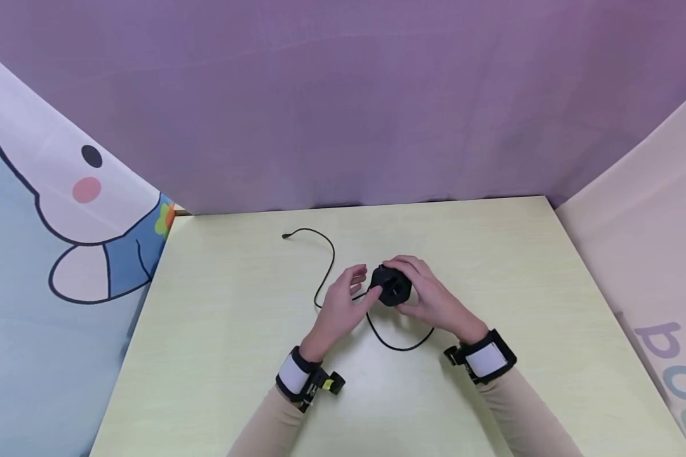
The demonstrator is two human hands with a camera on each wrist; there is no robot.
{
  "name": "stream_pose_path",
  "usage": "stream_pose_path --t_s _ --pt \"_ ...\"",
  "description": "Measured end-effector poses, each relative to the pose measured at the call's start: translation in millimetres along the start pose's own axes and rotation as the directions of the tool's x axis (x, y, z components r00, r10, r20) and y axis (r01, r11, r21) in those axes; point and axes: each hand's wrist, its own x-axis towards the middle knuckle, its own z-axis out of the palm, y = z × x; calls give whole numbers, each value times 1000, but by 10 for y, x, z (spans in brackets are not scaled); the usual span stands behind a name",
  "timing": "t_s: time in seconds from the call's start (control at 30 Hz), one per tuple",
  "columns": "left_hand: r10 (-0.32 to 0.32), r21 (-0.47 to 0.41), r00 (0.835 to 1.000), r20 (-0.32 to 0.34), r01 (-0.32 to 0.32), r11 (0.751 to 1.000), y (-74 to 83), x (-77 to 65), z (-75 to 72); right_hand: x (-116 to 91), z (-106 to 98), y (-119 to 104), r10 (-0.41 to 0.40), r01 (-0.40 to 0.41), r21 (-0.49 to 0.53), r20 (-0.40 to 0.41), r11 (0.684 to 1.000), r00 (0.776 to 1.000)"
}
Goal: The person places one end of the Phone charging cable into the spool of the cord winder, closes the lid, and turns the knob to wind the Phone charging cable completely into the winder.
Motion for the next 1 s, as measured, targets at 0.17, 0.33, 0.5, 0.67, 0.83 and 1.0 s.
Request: stream_pose_path --t_s 0.17,0.33,0.5,0.67,0.83,1.0 --pt "-88 -52 990 111 94 994 34 77 -68 42 -21 -32 -17 17 -17 3 1000 1000" --pt "-196 -103 950 242 226 969 52 188 -172 97 -48 -72 -49 48 -27 -8 998 999" --pt "-191 -219 899 393 293 931 15 282 -275 144 -53 -124 -95 94 -28 -16 995 995" --pt "-131 -315 877 462 300 900 -33 327 -267 144 -52 -156 -97 97 -54 12 994 995" --pt "-121 -348 905 407 276 896 -56 356 -174 82 -65 -166 -120 119 -65 -24 991 992" --pt "-143 -370 924 353 279 886 -22 371 -137 61 -44 -150 -229 209 -127 -174 970 958"
